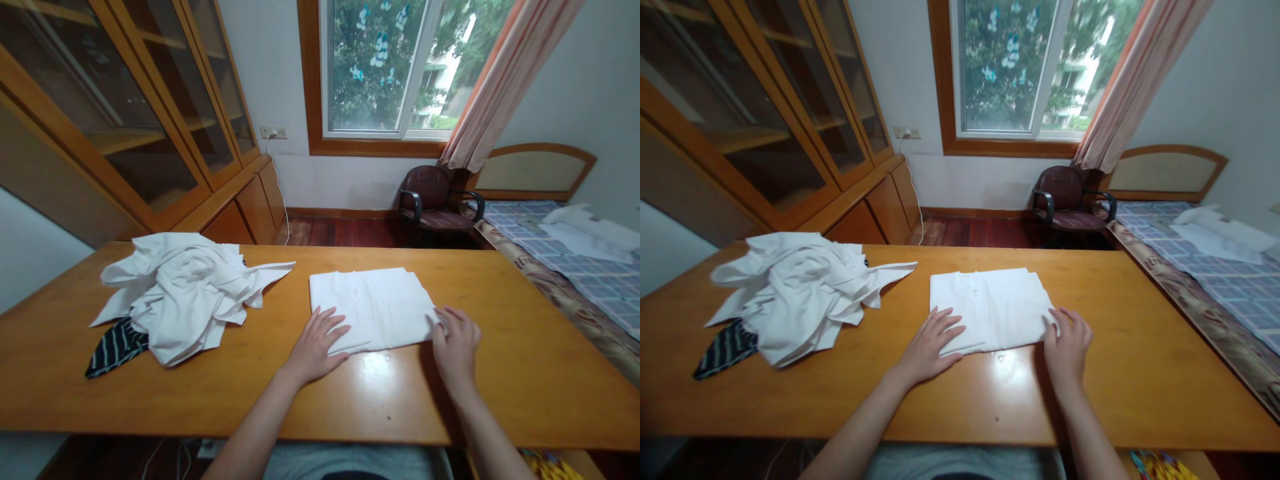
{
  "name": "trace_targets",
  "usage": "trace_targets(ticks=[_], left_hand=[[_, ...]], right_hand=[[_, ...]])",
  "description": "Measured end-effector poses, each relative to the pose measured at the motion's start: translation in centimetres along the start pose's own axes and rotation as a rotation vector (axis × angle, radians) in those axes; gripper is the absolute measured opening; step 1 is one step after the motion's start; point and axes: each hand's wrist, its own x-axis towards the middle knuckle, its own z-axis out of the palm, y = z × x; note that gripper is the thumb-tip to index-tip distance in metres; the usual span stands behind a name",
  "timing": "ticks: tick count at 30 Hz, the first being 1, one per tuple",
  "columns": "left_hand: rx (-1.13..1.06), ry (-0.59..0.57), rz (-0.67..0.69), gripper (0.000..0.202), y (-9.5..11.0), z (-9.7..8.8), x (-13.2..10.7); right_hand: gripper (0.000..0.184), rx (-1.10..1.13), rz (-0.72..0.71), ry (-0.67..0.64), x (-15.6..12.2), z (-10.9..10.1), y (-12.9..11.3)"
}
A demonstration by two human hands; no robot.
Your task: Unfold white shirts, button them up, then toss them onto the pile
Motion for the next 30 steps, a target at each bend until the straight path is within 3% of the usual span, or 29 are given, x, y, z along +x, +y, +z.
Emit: trace_targets(ticks=[5, 9, 12, 19, 23, 27, 30], left_hand=[[0.026, 0.017, -0.003, 0.041, 0.2, 0.6, 0.3], [0.030, 0.082, 0.006, 0.031, -0.5, 0.8, 0.0], [0.016, 0.178, -0.097, 0.028, -1.2, 0.5, -0.4], [-0.010, 0.520, -0.604, 0.012, -2.5, -2.1, -1.9], [-0.109, 0.582, -0.846, 0.019, -3.3, -3.1, -4.7], [-0.128, 0.640, -0.944, 0.024, -3.7, -3.8, -7.8], [-0.031, 0.742, -0.869, 0.021, -3.5, -4.9, -8.4]], right_hand=[[0.032, 0.123, -0.360, -0.233, 1.6, 3.5, -4.3], [0.036, 0.084, -0.481, -0.388, 2.2, 6.8, -6.9], [0.038, 0.035, -0.490, -0.430, 2.3, 8.2, -7.5], [0.043, -0.039, -0.404, -0.437, 2.0, 8.5, -5.7], [0.045, -0.078, -0.364, -0.429, 2.0, 8.3, -4.7], [0.046, -0.102, -0.370, -0.435, 2.0, 8.0, -4.4], [0.044, -0.099, -0.376, -0.432, 2.2, 7.5, -4.5]])
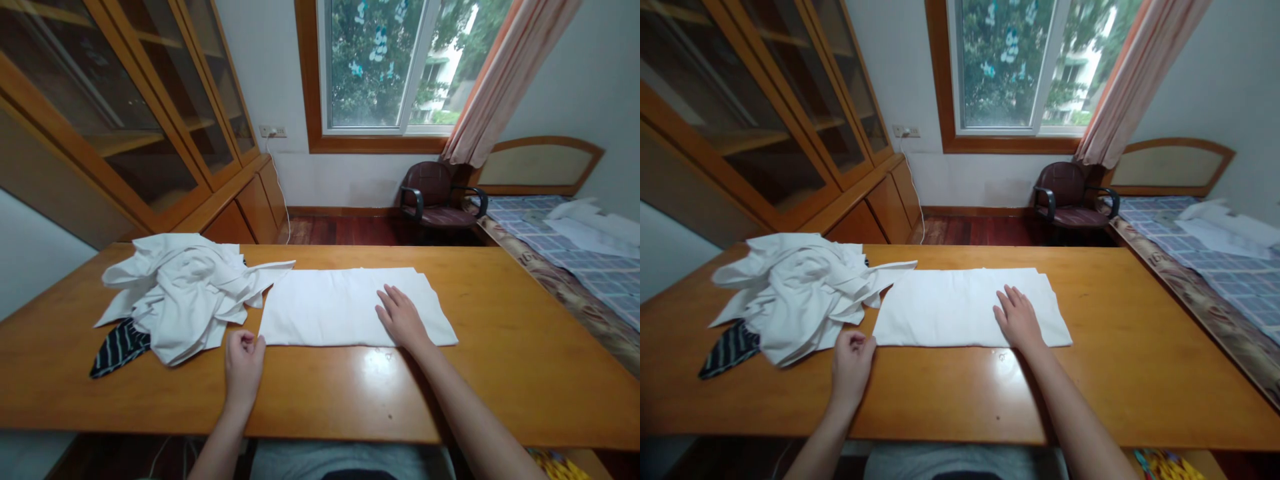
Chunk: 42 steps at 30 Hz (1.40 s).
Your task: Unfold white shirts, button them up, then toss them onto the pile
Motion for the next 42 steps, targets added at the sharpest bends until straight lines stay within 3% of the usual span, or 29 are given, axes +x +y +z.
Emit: trace_targets(ticks=[2, 5, 8, 11, 16, 22, 31, 38, 42], left_hand=[[0.033, -0.004, 0.159, 0.014, 1.0, -0.2, 0.7], [0.057, -0.206, 0.453, 0.012, 3.0, 0.9, 2.1], [0.073, -0.452, 0.698, 0.022, 4.5, 3.8, 3.2], [0.170, -0.633, 0.795, 0.031, 4.9, 7.6, 3.8], [0.403, -0.697, 0.685, 0.043, 4.4, 12.2, 4.9], [0.502, -0.624, 0.559, 0.047, 3.2, 14.1, 8.2], [0.477, -0.549, 0.442, 0.046, 1.3, 13.7, 13.6], [0.382, -0.638, 0.420, 0.032, 0.8, 12.9, 15.8], [0.331, -0.680, 0.411, 0.018, 1.3, 12.8, 16.0]], right_hand=[[0.041, 0.005, 0.008, -0.003, 0.3, -0.6, 0.0], [0.034, 0.003, 0.037, -0.008, 1.5, -1.3, 0.3], [0.032, 0.000, 0.037, 0.020, 3.5, -1.1, 1.0], [0.039, 0.012, 0.004, 0.064, 5.7, 0.1, 1.9], [0.043, -0.026, 0.023, 0.114, 7.8, 1.9, 3.0], [0.043, -0.096, 0.037, 0.087, 8.6, 1.7, 4.0], [0.036, -0.212, 0.045, 0.077, 9.2, 0.0, 7.4], [0.028, -0.085, 0.102, -0.038, 9.9, -0.6, 12.3], [0.015, 0.023, 0.065, -0.067, 10.6, -0.7, 13.3]])
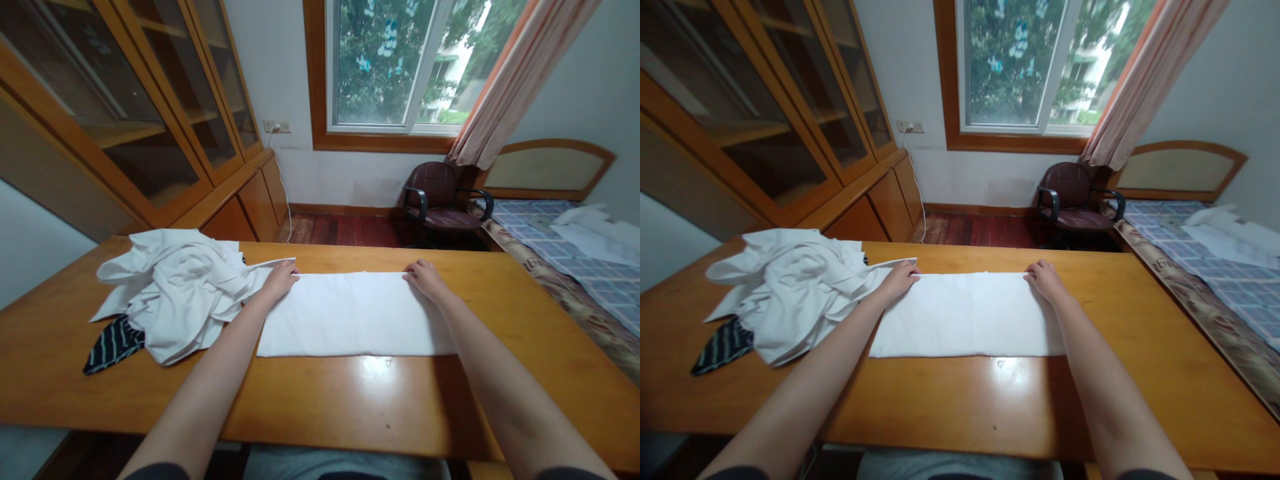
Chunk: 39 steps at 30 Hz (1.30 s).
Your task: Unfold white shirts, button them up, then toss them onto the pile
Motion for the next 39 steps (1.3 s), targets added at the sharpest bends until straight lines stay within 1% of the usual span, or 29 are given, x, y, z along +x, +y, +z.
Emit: trace_targets(ticks=[2, 4, 7, 10, 12, 14, 15, 17, 19, 21, 22, 25, 27, 29, 30, 31, 32, 34, 35, 36, 37, 39], left_hand=[[-0.011, 0.017, -0.006, 0.016, 0.5, -0.3, 0.0], [-0.017, 0.049, -0.010, 0.015, 1.1, -0.8, 0.1], [-0.027, 0.126, -0.010, 0.015, 2.3, -2.2, 0.2], [-0.080, 0.267, 0.025, 0.015, 3.7, -4.5, 0.1], [-0.121, 0.350, 0.069, 0.016, 4.6, -6.3, -0.4], [-0.168, 0.388, 0.133, 0.019, 5.3, -8.2, -1.7], [-0.203, 0.385, 0.163, 0.020, 5.6, -9.1, -2.6], [-0.285, 0.337, 0.188, 0.023, 6.1, -10.7, -5.0], [-0.368, 0.256, 0.167, 0.027, 6.3, -12.0, -7.8], [-0.473, 0.161, 0.155, 0.028, 6.3, -13.0, -10.7], [-0.518, 0.074, 0.164, 0.028, 6.3, -13.4, -12.1], [-0.619, -0.174, 0.166, 0.027, 6.2, -14.2, -15.5], [-0.687, -0.348, 0.131, 0.027, 6.2, -14.6, -17.1], [-0.769, -0.504, 0.106, 0.036, 6.4, -14.6, -17.8], [-0.802, -0.548, 0.102, 0.042, 6.6, -14.5, -17.9], [-0.817, -0.565, 0.103, 0.046, 6.8, -14.2, -17.8], [-0.808, -0.555, 0.104, 0.046, 7.0, -13.6, -17.6], [-0.708, -0.464, 0.095, 0.040, 7.3, -11.9, -16.7], [-0.628, -0.408, 0.098, 0.036, 7.5, -10.7, -16.3], [-0.530, -0.334, 0.101, 0.035, 7.5, -9.3, -15.8], [-0.441, -0.279, 0.120, 0.035, 7.6, -7.8, -15.4], [-0.294, -0.215, 0.192, 0.039, 7.4, -4.6, -14.8]], right_hand=[[0.014, 0.058, -0.006, -0.006, 0.2, -0.2, -0.1], [0.018, 0.132, -0.003, 0.012, 0.3, -0.7, -0.3], [0.026, 0.221, 0.008, 0.117, 0.6, -2.3, -0.7], [0.033, 0.303, 0.003, 0.263, 0.7, -5.0, -1.4], [0.035, 0.384, -0.004, 0.346, 0.2, -7.2, -2.0], [0.034, 0.477, -0.013, 0.398, -1.1, -9.5, -2.6], [0.034, 0.532, -0.006, 0.403, -2.0, -10.6, -2.9], [0.034, 0.641, 0.046, 0.386, -4.4, -12.6, -3.3], [0.034, 0.741, 0.095, 0.345, -7.2, -14.3, -3.4], [0.032, 0.848, 0.103, 0.270, -10.2, -15.7, -3.1], [0.032, 0.898, 0.101, 0.215, -11.6, -16.2, -2.9], [0.034, 1.026, 0.129, -0.013, -15.2, -17.0, -1.9], [0.043, 1.110, 0.137, -0.179, -16.9, -17.2, -1.3], [0.055, 1.146, 0.142, -0.290, -17.6, -17.1, -1.4], [0.057, 1.139, 0.146, -0.319, -17.6, -17.0, -1.7], [0.057, 1.117, 0.153, -0.341, -17.4, -16.8, -2.2], [0.055, 1.083, 0.159, -0.365, -17.1, -16.5, -2.8], [0.048, 0.991, 0.158, -0.438, -16.1, -15.4, -4.3], [0.047, 0.932, 0.149, -0.478, -15.5, -14.5, -5.1], [0.047, 0.859, 0.132, -0.490, -15.0, -13.4, -5.9], [0.046, 0.781, 0.111, -0.484, -14.6, -12.1, -6.7], [0.042, 0.647, 0.067, -0.441, -14.0, -9.3, -8.1]])
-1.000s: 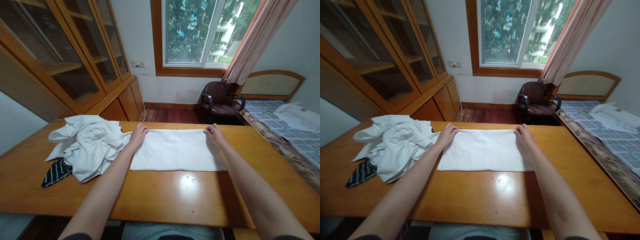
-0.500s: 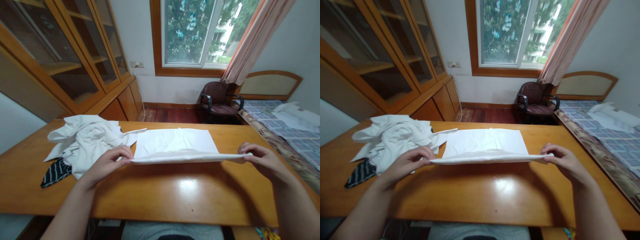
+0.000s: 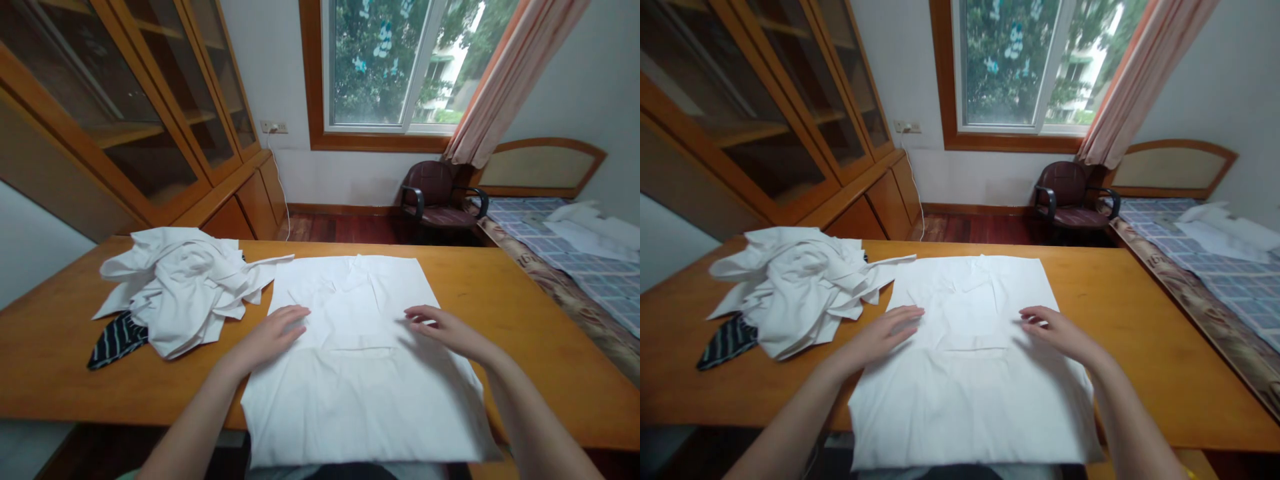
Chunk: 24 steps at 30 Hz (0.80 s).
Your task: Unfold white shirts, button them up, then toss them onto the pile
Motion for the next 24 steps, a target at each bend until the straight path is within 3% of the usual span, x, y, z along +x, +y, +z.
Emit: trace_targets(ticks=[4, 9, 17, 24], left_hand=[[0.227, -0.033, 0.016, 0.049, -2.3, 4.6, 1.4], [0.392, 0.046, 0.044, 0.049, -3.6, 6.7, 2.5], [0.405, 0.037, 0.000, 0.047, -3.3, 6.8, 3.2], [0.423, 0.111, -0.055, 0.046, -1.8, 8.7, 4.1]], right_hand=[[0.038, -0.291, -0.210, 0.105, 2.5, 5.0, 0.8], [0.045, -0.536, -0.264, 0.163, 3.8, 7.8, 1.4], [0.056, -0.693, -0.194, 0.151, 6.5, 6.1, 2.3], [0.058, -0.711, -0.056, 0.109, 9.7, 3.9, 2.5]])
